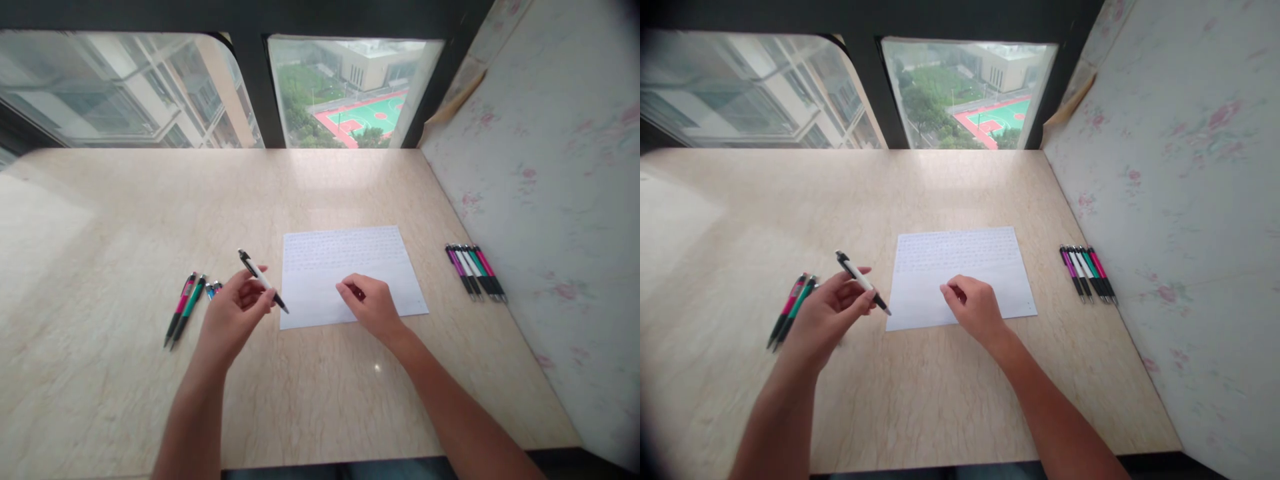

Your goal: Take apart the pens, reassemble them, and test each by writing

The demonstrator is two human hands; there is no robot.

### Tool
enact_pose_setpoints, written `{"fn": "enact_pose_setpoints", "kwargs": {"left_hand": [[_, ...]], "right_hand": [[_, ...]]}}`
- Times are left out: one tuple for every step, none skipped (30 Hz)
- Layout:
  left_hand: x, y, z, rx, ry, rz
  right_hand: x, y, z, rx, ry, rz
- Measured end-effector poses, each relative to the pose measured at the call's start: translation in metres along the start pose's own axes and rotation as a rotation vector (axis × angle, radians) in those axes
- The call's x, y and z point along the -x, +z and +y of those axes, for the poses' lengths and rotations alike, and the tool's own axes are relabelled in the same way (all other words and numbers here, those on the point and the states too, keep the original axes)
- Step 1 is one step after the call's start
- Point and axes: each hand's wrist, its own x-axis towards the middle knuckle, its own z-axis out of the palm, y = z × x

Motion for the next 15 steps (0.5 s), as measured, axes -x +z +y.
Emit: {"fn": "enact_pose_setpoints", "kwargs": {"left_hand": [[0.0, 0.008, 0.005, 0.15, -0.009, -0.068], [0.0, 0.018, 0.01, 0.28, -0.004, -0.094], [-0.001, 0.029, 0.014, 0.396, 0.0, -0.106], [-0.002, 0.041, 0.017, 0.502, 0.002, -0.11], [-0.004, 0.053, 0.019, 0.592, -0.006, -0.116], [-0.006, 0.063, 0.02, 0.666, -0.018, -0.11], [-0.008, 0.073, 0.021, 0.712, -0.041, -0.109], [-0.01, 0.081, 0.02, 0.733, -0.062, -0.111], [-0.012, 0.088, 0.017, 0.743, -0.075, -0.116], [-0.013, 0.093, 0.014, 0.74, -0.084, -0.125], [-0.013, 0.096, 0.01, 0.727, -0.09, -0.137], [-0.013, 0.098, 0.006, 0.708, -0.092, -0.149], [-0.012, 0.098, 0.002, 0.692, -0.091, -0.155], [-0.011, 0.097, -0.002, 0.679, -0.083, -0.165], [-0.01, 0.096, -0.005, 0.668, -0.068, -0.176]], "right_hand": [[-0.001, -0.001, -0.001, -0.077, 0.022, -0.003], [-0.001, -0.002, -0.002, -0.165, 0.05, -0.013], [-0.002, -0.003, -0.002, -0.262, 0.083, -0.027], [-0.002, -0.004, -0.002, -0.363, 0.119, -0.04], [-0.003, -0.005, -0.001, -0.456, 0.154, -0.047], [-0.003, -0.007, 0.0, -0.534, 0.184, -0.045], [-0.004, -0.008, 0.001, -0.59, 0.207, -0.035], [-0.005, -0.009, 0.003, -0.625, 0.221, -0.022], [-0.005, -0.011, 0.004, -0.639, 0.224, -0.013], [-0.006, -0.012, 0.005, -0.635, 0.219, -0.011], [-0.006, -0.013, 0.005, -0.613, 0.212, -0.018], [-0.006, -0.014, 0.005, -0.578, 0.204, -0.029], [-0.006, -0.014, 0.005, -0.534, 0.195, -0.04], [-0.006, -0.014, 0.005, -0.489, 0.188, -0.046], [-0.006, -0.014, 0.004, -0.448, 0.183, -0.046]]}}
